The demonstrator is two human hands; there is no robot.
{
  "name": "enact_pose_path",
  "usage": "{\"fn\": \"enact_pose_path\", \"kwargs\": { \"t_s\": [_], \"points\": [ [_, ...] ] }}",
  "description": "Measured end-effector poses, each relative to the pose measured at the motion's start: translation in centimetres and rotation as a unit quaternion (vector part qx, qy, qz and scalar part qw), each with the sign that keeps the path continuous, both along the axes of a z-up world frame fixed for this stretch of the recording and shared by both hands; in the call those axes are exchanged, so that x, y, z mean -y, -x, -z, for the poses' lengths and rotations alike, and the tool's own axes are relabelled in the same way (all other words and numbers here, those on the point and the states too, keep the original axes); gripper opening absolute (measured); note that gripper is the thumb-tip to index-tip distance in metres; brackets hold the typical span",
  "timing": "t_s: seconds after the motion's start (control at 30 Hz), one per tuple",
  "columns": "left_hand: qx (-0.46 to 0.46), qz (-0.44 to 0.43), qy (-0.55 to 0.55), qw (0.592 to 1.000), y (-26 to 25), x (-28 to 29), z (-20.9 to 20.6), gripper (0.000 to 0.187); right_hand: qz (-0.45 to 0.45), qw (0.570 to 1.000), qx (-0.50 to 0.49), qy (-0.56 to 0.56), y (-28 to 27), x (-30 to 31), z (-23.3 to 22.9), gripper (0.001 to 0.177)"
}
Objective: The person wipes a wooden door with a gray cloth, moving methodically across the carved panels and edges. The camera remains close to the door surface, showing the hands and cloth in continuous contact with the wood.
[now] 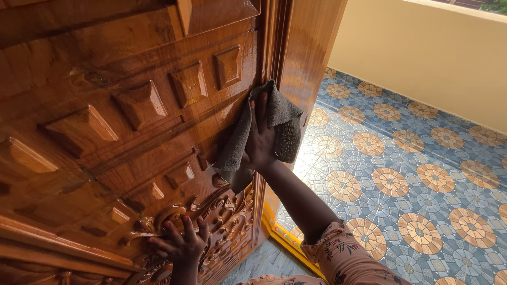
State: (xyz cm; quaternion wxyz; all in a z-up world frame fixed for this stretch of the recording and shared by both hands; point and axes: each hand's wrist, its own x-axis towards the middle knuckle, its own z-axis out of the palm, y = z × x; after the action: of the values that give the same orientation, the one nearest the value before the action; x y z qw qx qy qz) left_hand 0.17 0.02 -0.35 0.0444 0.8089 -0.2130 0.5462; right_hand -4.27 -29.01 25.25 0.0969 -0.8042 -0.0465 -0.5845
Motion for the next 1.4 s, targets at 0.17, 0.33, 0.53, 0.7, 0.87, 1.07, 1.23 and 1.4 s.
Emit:
{"fn": "enact_pose_path", "kwargs": {
  "t_s": [0.17, 0.33, 0.53, 0.7, 0.87, 1.07, 1.23, 1.4],
  "points": [
    [0.005, 0.011, 0.005, 1.000, -0.1, 0.1, 0.1, 0.083, 0.005, 0.999, -0.032, -0.004, -0.4, -0.4, 5.5, 0.090],
    [-0.001, 0.020, -0.003, 1.000, -0.4, 0.1, 0.1, 0.084, 0.065, 0.995, -0.061, 0.035, -1.0, 0.4, 17.0, 0.085],
    [-0.005, 0.027, 0.004, 1.000, 0.1, 0.1, -0.2, 0.082, 0.120, 0.983, -0.140, 0.016, -0.8, 0.6, 29.2, 0.085],
    [0.000, 0.028, 0.014, 1.000, 0.2, 0.1, -0.6, 0.081, 0.048, 0.986, -0.153, 0.052, 1.9, 0.0, 32.5, 0.089],
    [-0.003, 0.042, 0.013, 0.999, 0.6, -0.3, -0.9, 0.080, 0.047, 0.977, -0.195, 0.077, 4.0, -1.0, 32.7, 0.078],
    [0.002, 0.036, 0.009, 0.999, 0.6, -0.2, -1.2, 0.080, 0.035, 0.993, -0.088, 0.071, 2.0, -1.0, 25.8, 0.089],
    [0.006, 0.038, 0.002, 0.999, 0.1, -0.4, -0.7, 0.081, 0.026, 0.998, -0.048, -0.037, 0.1, -2.1, 12.9, 0.090],
    [0.008, 0.031, 0.002, 0.999, -0.1, -0.4, -0.1, 0.083, 0.012, 0.998, -0.022, -0.053, 0.4, -4.4, 2.2, 0.091]
  ]
}}
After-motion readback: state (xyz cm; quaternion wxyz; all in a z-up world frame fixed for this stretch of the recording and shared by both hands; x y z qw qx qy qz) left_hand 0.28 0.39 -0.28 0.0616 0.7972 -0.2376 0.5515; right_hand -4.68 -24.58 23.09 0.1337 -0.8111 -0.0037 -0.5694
